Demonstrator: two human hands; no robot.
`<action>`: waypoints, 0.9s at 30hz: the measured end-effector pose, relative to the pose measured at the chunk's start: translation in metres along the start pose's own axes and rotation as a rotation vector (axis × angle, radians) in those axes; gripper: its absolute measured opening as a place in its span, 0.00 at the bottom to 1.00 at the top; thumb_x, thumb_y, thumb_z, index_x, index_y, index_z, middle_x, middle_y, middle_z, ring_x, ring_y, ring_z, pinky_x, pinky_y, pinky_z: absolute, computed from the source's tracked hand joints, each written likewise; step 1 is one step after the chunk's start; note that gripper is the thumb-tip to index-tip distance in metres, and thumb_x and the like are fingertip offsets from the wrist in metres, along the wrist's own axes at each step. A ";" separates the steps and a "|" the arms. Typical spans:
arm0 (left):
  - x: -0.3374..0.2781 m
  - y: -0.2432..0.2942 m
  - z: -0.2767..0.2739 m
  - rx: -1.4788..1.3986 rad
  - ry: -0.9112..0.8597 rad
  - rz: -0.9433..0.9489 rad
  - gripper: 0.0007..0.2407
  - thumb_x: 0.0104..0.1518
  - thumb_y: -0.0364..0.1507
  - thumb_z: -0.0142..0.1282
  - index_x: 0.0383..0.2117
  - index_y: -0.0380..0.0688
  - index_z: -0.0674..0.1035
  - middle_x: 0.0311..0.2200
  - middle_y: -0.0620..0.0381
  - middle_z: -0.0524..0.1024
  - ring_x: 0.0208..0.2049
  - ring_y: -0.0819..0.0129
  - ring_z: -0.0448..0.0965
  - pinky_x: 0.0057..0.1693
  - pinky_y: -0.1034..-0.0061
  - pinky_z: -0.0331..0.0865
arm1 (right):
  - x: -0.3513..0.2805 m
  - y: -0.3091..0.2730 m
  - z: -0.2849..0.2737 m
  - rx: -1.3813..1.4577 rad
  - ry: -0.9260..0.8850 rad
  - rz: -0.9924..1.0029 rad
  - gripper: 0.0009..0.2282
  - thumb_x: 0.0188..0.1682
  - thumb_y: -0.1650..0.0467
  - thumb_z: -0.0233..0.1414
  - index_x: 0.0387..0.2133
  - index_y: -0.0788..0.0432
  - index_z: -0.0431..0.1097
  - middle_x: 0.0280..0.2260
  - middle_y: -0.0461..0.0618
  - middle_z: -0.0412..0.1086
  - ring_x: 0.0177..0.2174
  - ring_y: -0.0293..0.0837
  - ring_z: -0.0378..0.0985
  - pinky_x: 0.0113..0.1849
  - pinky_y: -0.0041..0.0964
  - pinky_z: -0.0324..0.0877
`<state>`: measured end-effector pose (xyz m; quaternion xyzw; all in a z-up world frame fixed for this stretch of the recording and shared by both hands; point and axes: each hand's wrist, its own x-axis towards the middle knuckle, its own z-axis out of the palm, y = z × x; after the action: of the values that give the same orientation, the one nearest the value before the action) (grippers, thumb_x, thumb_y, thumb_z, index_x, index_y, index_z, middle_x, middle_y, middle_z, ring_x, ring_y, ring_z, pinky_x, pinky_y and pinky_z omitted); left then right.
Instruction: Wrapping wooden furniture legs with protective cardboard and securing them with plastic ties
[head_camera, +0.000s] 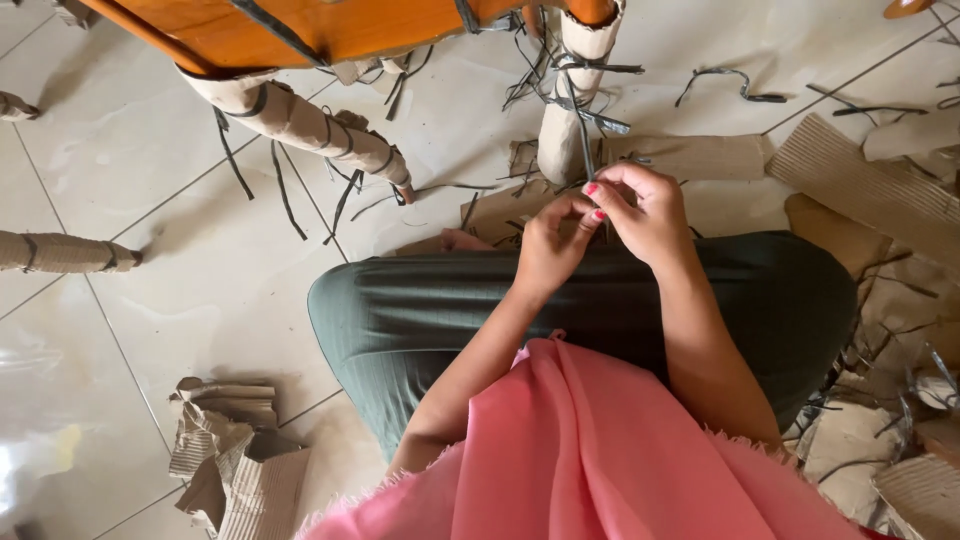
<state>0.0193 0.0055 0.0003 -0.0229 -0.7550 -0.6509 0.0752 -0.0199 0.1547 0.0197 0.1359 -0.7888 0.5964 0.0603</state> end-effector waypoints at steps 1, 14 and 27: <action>-0.001 -0.006 -0.002 0.001 0.000 0.000 0.06 0.59 0.33 0.64 0.32 0.45 0.83 0.26 0.51 0.81 0.35 0.54 0.84 0.47 0.65 0.74 | 0.001 -0.004 0.000 0.001 0.001 0.000 0.01 0.55 0.74 0.61 0.36 0.59 0.79 0.23 0.51 0.74 0.24 0.36 0.74 0.28 0.35 0.70; -0.012 -0.066 -0.010 0.104 -0.237 -0.139 0.07 0.62 0.34 0.60 0.34 0.46 0.84 0.26 0.50 0.82 0.31 0.55 0.84 0.41 0.64 0.77 | -0.004 0.022 -0.003 0.452 0.303 0.452 0.04 0.61 0.71 0.51 0.39 0.59 0.70 0.20 0.46 0.61 0.16 0.27 0.55 0.17 0.21 0.54; 0.021 -0.071 -0.018 -0.085 -0.094 -0.285 0.12 0.64 0.33 0.56 0.52 0.50 0.79 0.42 0.50 0.83 0.43 0.59 0.84 0.51 0.64 0.76 | 0.003 0.137 0.004 -0.072 0.504 0.238 0.04 0.53 0.76 0.58 0.39 0.62 0.78 0.26 0.52 0.74 0.22 0.37 0.75 0.26 0.28 0.71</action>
<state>-0.0091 -0.0246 -0.0642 0.0509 -0.7252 -0.6845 -0.0546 -0.0615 0.1847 -0.1070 -0.1127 -0.7801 0.5858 0.1888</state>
